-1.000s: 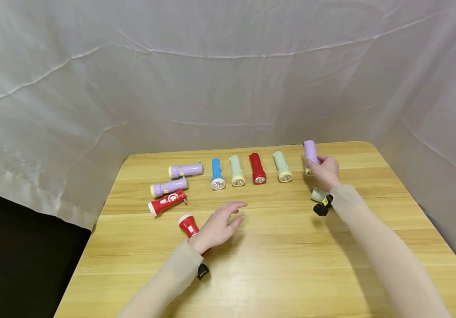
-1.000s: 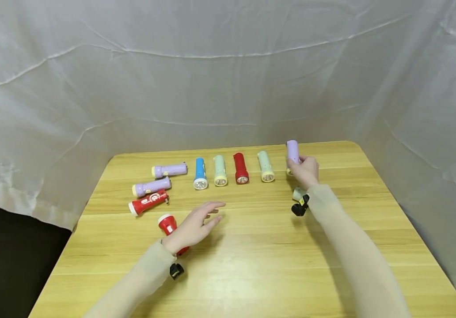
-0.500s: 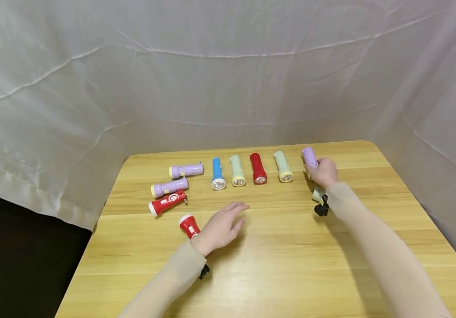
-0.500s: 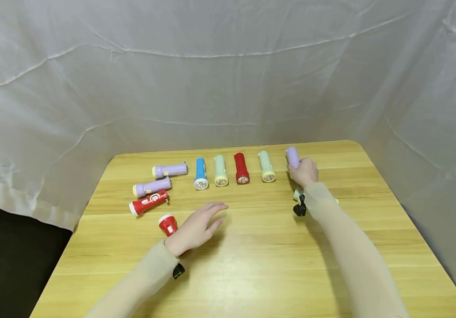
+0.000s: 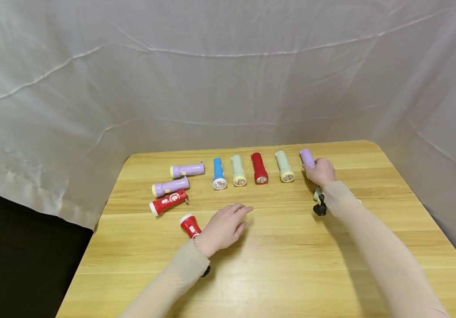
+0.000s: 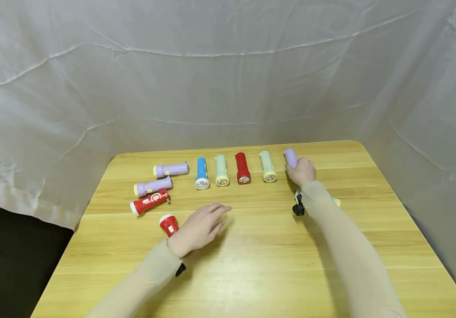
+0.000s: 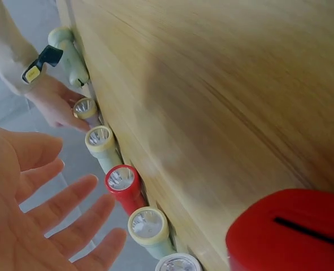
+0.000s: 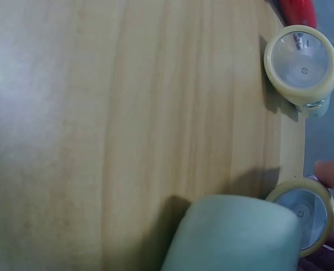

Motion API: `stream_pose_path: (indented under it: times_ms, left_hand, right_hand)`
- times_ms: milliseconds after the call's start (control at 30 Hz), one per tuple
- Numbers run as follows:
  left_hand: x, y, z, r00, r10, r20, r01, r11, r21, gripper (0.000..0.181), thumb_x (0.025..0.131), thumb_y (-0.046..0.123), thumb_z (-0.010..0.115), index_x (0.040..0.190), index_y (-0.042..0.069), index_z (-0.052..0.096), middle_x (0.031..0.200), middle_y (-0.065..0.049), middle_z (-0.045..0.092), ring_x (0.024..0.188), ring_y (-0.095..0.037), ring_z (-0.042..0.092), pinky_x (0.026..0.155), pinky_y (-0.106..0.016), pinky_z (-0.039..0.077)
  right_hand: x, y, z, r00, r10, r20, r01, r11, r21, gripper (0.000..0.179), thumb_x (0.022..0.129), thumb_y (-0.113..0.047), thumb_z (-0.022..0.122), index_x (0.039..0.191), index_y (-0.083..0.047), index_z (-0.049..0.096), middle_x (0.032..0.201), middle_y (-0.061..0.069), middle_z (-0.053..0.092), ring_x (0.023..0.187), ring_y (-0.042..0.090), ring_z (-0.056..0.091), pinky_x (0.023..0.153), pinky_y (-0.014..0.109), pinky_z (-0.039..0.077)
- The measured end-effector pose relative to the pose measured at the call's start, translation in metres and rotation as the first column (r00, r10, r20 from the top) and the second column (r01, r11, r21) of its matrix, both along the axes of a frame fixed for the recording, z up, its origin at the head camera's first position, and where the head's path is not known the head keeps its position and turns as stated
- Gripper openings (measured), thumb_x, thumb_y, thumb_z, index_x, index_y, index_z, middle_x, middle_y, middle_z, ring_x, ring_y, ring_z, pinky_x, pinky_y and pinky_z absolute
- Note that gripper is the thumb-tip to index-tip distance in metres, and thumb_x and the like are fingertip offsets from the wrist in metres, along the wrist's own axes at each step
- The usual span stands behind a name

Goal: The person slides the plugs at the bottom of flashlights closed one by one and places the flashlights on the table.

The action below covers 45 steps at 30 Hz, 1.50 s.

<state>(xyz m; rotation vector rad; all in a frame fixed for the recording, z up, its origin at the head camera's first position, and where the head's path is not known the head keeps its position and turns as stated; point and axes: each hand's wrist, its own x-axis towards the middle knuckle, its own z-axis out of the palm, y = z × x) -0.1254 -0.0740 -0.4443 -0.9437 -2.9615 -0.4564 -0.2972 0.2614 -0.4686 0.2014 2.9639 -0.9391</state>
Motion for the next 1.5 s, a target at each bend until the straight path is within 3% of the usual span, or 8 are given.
stream_pose_path:
  times_ms: [267,600,867,1167,1300,1500]
  left_hand:
    - [0.001,0.0,0.001,1.0,-0.017,-0.003,0.017,1.0,0.018,0.043,0.101,0.019,0.06,0.143,0.014,0.054,0.139,-0.004,0.062,0.129,-0.023,0.06,0.109,-0.043,0.051]
    - [0.0,0.0,-0.001,1.0,-0.026,0.016,0.025,0.999,0.043,0.044,0.102,0.02,0.059,0.145,0.014,0.053,0.143,-0.006,0.059,0.132,-0.024,0.058,0.11,-0.044,0.05]
    - [-0.001,0.002,-0.002,0.999,-0.029,0.016,0.029,0.999,0.046,0.044,0.102,0.02,0.059,0.145,0.016,0.053,0.144,-0.006,0.059,0.132,-0.024,0.058,0.108,-0.045,0.051]
    - [-0.001,0.001,0.001,0.998,-0.052,-0.026,0.054,0.997,0.047,0.043,0.102,0.019,0.059,0.144,0.015,0.054,0.143,-0.007,0.059,0.131,-0.025,0.059,0.108,-0.045,0.051]
    - [-0.001,0.0,0.001,0.997,-0.059,-0.051,0.061,0.997,0.044,0.043,0.101,0.02,0.059,0.144,0.015,0.054,0.143,-0.006,0.06,0.131,-0.024,0.059,0.107,-0.045,0.052]
    - [0.0,0.002,0.002,0.995,-0.071,-0.068,0.073,0.997,0.032,0.043,0.101,0.019,0.059,0.144,0.016,0.054,0.143,-0.006,0.059,0.132,-0.023,0.058,0.109,-0.044,0.05]
  right_hand:
    - [0.005,0.0,0.003,0.999,0.042,0.015,-0.042,0.999,0.014,0.078,0.088,-0.033,0.067,0.143,0.015,0.039,0.128,0.038,0.055,0.111,0.049,0.058,0.097,0.06,0.05]
    - [0.011,-0.001,0.005,0.999,0.047,0.017,-0.047,0.999,-0.004,0.069,0.088,-0.023,0.058,0.143,0.014,0.04,0.135,0.038,0.052,0.119,0.05,0.053,0.105,0.062,0.045]
    - [0.013,0.004,0.007,0.999,0.047,0.003,-0.047,0.999,-0.015,0.071,0.089,-0.025,0.063,0.143,0.015,0.04,0.137,0.039,0.051,0.12,0.05,0.052,0.106,0.061,0.044]
    - [0.026,0.005,0.03,0.996,0.088,-0.017,-0.089,0.993,-0.073,0.074,0.094,-0.028,0.06,0.15,0.011,0.032,0.148,0.037,0.041,0.131,0.051,0.043,0.112,0.064,0.038]
    - [0.036,0.009,0.041,0.989,0.134,-0.064,-0.139,0.986,-0.092,0.07,0.099,-0.03,0.057,0.151,0.009,0.032,0.148,0.037,0.041,0.131,0.052,0.044,0.109,0.065,0.039]
    - [0.051,0.018,0.048,0.957,0.234,-0.172,-0.25,0.966,-0.074,0.061,0.098,-0.021,0.059,0.147,0.011,0.039,0.142,0.039,0.045,0.125,0.053,0.048,0.106,0.066,0.042]
